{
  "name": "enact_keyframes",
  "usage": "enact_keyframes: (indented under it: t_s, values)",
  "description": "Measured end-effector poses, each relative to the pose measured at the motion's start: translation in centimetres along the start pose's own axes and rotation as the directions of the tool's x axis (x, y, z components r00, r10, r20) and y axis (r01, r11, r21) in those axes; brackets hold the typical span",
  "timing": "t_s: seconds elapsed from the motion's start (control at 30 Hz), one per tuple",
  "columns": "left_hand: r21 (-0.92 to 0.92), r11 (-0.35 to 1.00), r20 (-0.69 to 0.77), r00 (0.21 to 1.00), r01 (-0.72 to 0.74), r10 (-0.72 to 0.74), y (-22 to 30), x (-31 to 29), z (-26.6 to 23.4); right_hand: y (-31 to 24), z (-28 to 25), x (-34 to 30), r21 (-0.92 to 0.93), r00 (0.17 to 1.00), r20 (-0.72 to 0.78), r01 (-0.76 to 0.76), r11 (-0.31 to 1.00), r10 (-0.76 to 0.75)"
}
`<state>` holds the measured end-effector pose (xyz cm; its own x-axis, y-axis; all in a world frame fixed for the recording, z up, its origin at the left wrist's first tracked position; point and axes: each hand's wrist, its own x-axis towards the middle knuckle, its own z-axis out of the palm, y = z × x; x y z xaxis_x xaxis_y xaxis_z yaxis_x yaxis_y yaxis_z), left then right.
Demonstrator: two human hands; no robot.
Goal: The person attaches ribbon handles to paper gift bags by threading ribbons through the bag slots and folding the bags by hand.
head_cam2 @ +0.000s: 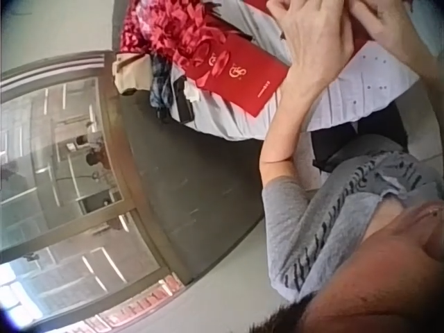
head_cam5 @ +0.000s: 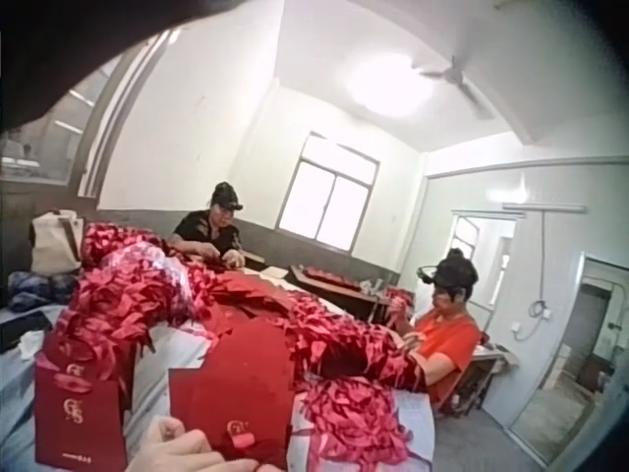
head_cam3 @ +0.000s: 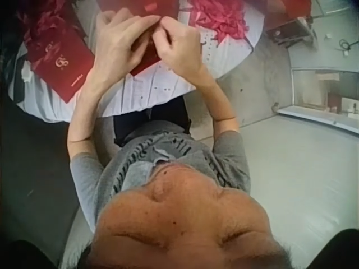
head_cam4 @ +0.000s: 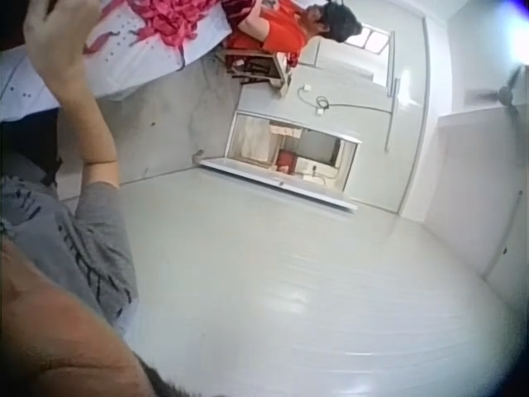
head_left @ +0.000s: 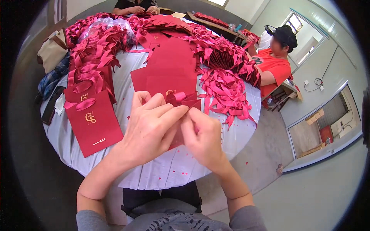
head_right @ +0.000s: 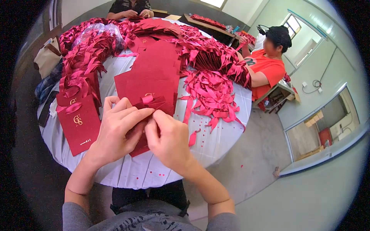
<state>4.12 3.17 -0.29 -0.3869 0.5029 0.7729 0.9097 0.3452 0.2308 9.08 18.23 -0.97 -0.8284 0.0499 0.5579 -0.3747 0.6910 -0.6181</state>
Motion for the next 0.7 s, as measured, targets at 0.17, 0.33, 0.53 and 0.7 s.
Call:
enact_keyframes:
  t_s: [0.17,0.33,0.53,0.7]
  values:
    - [0.035,0.999,0.019,1.0,0.014,-0.015,0.0,0.2,-0.3,0.2,-0.6,0.0,0.046,0.994,0.103,-0.051,0.998,0.046]
    - [0.095,0.995,0.101,0.995,-0.015,0.006,0.4,0.5,-1.2,0.0,0.1,-1.3,0.207,0.981,0.073,-0.189,0.96,0.177]
    - [0.071,0.997,0.132,0.991,0.015,-0.024,-0.3,-0.4,-0.3,1.7,1.8,-2.3,0.168,0.988,-0.102,-0.099,0.981,0.118]
    - [-0.011,1.0,0.164,0.986,0.011,-0.009,-0.3,0.2,-0.2,2.3,1.8,-2.0,0.179,0.983,-0.132,-0.106,0.978,0.13]
